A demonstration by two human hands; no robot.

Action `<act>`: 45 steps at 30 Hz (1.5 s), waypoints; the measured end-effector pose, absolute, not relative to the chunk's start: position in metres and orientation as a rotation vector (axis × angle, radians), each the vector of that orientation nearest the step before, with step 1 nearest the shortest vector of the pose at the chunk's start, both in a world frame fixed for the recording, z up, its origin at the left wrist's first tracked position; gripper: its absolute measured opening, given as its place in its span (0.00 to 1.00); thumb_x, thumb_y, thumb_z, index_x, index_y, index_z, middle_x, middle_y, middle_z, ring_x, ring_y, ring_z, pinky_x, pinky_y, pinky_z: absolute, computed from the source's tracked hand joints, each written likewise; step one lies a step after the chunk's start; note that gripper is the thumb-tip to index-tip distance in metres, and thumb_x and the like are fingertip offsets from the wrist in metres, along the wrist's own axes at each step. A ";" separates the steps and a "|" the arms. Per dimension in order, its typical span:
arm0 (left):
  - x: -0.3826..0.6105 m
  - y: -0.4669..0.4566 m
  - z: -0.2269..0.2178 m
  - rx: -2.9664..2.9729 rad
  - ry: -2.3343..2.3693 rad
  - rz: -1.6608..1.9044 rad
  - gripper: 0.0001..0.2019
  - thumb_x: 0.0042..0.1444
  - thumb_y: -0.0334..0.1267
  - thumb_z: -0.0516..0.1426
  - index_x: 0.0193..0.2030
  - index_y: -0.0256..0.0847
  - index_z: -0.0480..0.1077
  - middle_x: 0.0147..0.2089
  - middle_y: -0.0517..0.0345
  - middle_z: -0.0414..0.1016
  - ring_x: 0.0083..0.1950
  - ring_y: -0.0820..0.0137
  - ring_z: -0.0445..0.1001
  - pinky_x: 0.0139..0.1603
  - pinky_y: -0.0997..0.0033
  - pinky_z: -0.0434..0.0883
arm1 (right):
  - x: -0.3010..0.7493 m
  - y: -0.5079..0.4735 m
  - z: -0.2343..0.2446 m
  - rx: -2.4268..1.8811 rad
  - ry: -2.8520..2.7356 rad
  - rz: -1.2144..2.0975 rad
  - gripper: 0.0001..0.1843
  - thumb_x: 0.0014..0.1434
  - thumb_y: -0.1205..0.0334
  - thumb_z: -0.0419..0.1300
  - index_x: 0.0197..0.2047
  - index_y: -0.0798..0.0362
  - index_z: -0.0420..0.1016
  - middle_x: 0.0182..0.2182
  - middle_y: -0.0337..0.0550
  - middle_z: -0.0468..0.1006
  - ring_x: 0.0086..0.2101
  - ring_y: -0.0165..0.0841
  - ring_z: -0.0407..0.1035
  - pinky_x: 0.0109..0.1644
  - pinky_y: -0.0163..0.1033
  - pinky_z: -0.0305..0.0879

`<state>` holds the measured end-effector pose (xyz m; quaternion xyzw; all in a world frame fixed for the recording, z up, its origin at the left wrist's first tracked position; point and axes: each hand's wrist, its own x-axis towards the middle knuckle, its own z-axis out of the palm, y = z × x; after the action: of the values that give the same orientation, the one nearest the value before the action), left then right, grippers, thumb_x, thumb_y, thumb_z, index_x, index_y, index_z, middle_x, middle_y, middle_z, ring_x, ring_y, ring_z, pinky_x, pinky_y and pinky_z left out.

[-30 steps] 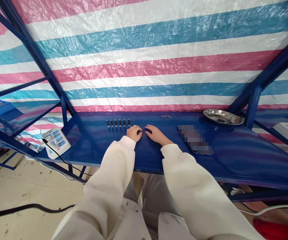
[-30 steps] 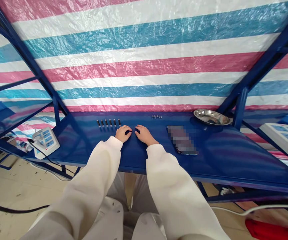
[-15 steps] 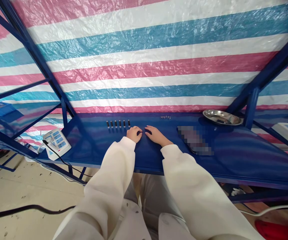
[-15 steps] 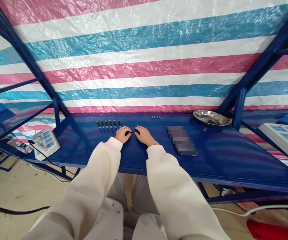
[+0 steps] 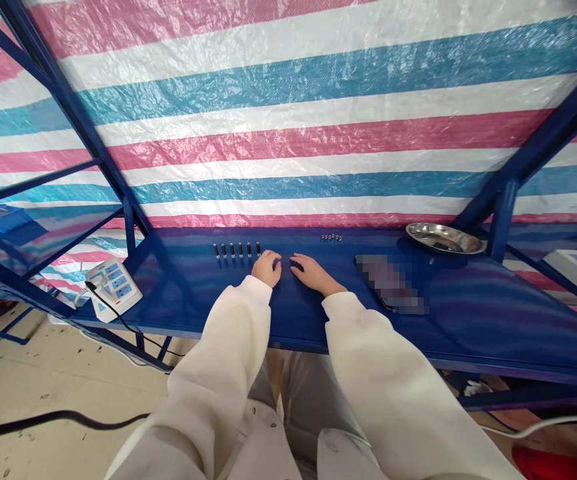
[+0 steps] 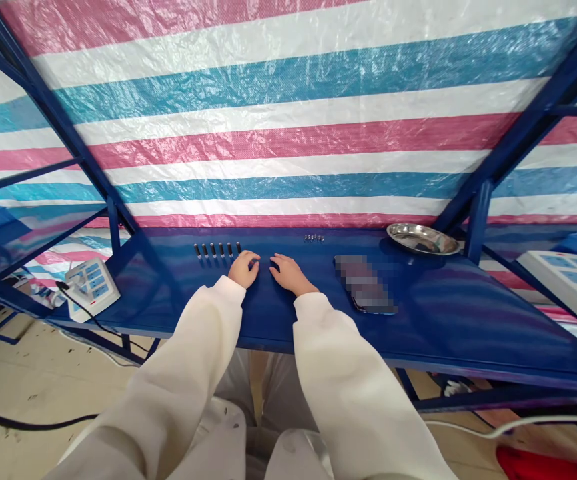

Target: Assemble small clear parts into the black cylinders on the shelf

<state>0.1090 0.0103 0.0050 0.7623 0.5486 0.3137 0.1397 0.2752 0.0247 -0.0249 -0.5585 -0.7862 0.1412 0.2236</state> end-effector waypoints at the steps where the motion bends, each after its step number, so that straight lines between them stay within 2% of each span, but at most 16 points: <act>1: 0.108 0.010 0.007 2.152 1.632 1.022 0.14 0.55 0.30 0.49 0.48 0.39 0.69 0.50 0.50 0.69 0.44 0.69 0.72 0.49 0.67 0.69 | 0.275 0.024 -0.024 -1.541 -2.173 0.387 0.22 0.59 0.62 0.52 0.55 0.60 0.69 0.58 0.57 0.65 0.58 0.41 0.58 0.62 0.48 0.52; 4: 0.104 0.009 0.015 1.983 1.815 1.249 0.21 0.57 0.31 0.46 0.59 0.38 0.59 0.53 0.46 0.66 0.48 0.66 0.71 0.48 0.67 0.69 | 0.275 0.023 -0.022 -1.547 -2.193 0.378 0.22 0.59 0.62 0.51 0.55 0.61 0.68 0.57 0.57 0.65 0.58 0.40 0.58 0.62 0.46 0.52; 6: 0.104 0.008 0.020 1.932 1.893 1.204 0.24 0.58 0.33 0.46 0.63 0.38 0.53 0.52 0.45 0.68 0.49 0.63 0.71 0.47 0.66 0.69 | 0.275 0.022 -0.021 -1.555 -2.202 0.377 0.22 0.59 0.62 0.50 0.55 0.61 0.68 0.58 0.57 0.65 0.58 0.41 0.58 0.62 0.47 0.52; 10: 0.106 0.008 0.027 1.918 1.987 0.988 0.28 0.60 0.36 0.45 0.67 0.39 0.46 0.48 0.44 0.72 0.43 0.61 0.75 0.44 0.65 0.69 | 0.274 0.021 -0.019 -1.569 -2.207 0.385 0.23 0.60 0.62 0.50 0.56 0.61 0.67 0.58 0.57 0.63 0.59 0.41 0.57 0.62 0.48 0.52; 14: 0.108 0.013 0.025 1.950 2.052 0.878 0.28 0.61 0.37 0.44 0.67 0.39 0.45 0.44 0.43 0.74 0.41 0.60 0.76 0.43 0.65 0.69 | 0.274 0.021 -0.020 -1.571 -2.204 0.378 0.23 0.59 0.62 0.50 0.56 0.62 0.67 0.58 0.57 0.64 0.59 0.41 0.57 0.63 0.47 0.52; 19: 0.107 0.023 0.023 1.994 2.142 0.778 0.23 0.61 0.38 0.43 0.63 0.34 0.52 0.41 0.38 0.75 0.41 0.58 0.76 0.43 0.62 0.68 | 0.275 0.024 -0.025 -1.517 -2.174 0.358 0.21 0.58 0.63 0.52 0.54 0.58 0.70 0.56 0.55 0.66 0.58 0.41 0.59 0.62 0.49 0.53; 23: 0.105 0.030 0.022 1.976 2.163 0.726 0.16 0.62 0.37 0.42 0.53 0.37 0.62 0.42 0.39 0.74 0.43 0.58 0.76 0.43 0.62 0.68 | 0.275 0.024 -0.025 -1.520 -2.177 0.354 0.21 0.58 0.63 0.52 0.54 0.57 0.70 0.56 0.55 0.67 0.57 0.41 0.59 0.62 0.49 0.54; 26: 0.102 0.035 0.017 1.952 2.063 0.815 0.11 0.61 0.35 0.44 0.45 0.40 0.64 0.41 0.44 0.75 0.43 0.61 0.76 0.43 0.63 0.68 | 0.274 0.022 -0.022 -1.537 -2.168 0.364 0.20 0.58 0.63 0.52 0.53 0.59 0.70 0.56 0.57 0.67 0.57 0.41 0.59 0.62 0.47 0.53; 30: 0.103 0.036 0.006 1.835 1.693 1.046 0.05 0.58 0.30 0.48 0.38 0.41 0.64 0.30 0.57 0.75 0.34 0.70 0.75 0.40 0.70 0.69 | 0.269 0.017 -0.014 -1.479 -2.080 0.412 0.19 0.59 0.62 0.50 0.52 0.57 0.70 0.53 0.55 0.70 0.54 0.40 0.63 0.59 0.46 0.56; 33: 0.111 0.030 0.004 1.651 1.333 1.138 0.03 0.58 0.30 0.49 0.39 0.39 0.61 0.28 0.63 0.72 0.19 0.78 0.67 0.26 0.76 0.67 | 0.264 0.011 -0.004 -1.424 -1.899 0.504 0.19 0.63 0.56 0.44 0.46 0.54 0.71 0.47 0.51 0.75 0.47 0.37 0.69 0.54 0.43 0.61; 36: 0.118 0.022 0.008 1.503 1.070 1.136 0.03 0.58 0.33 0.50 0.39 0.38 0.59 0.29 0.64 0.71 0.13 0.83 0.60 0.16 0.80 0.59 | 0.261 0.004 0.006 -1.381 -1.732 0.630 0.24 0.63 0.48 0.39 0.31 0.52 0.69 0.31 0.46 0.77 0.34 0.34 0.71 0.44 0.40 0.65; 39: 0.122 0.014 0.014 1.432 0.943 1.115 0.06 0.58 0.37 0.52 0.39 0.38 0.58 0.31 0.62 0.72 0.13 0.83 0.61 0.15 0.81 0.57 | 0.260 -0.001 0.013 -1.308 -1.620 0.684 0.28 0.60 0.39 0.40 0.22 0.50 0.62 0.19 0.39 0.69 0.24 0.30 0.65 0.35 0.37 0.63; 45: 0.123 0.010 0.018 1.439 0.930 1.141 0.10 0.56 0.40 0.54 0.38 0.39 0.56 0.31 0.62 0.73 0.13 0.83 0.62 0.14 0.81 0.59 | 0.259 0.000 0.013 -1.192 -1.467 0.782 0.27 0.55 0.36 0.47 0.21 0.51 0.60 0.15 0.34 0.61 0.19 0.27 0.58 0.26 0.35 0.57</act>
<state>0.1229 0.0098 0.0185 0.5991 0.3871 0.4751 0.5153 0.2589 0.0003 0.0125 -0.4974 -0.6123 0.3263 0.5209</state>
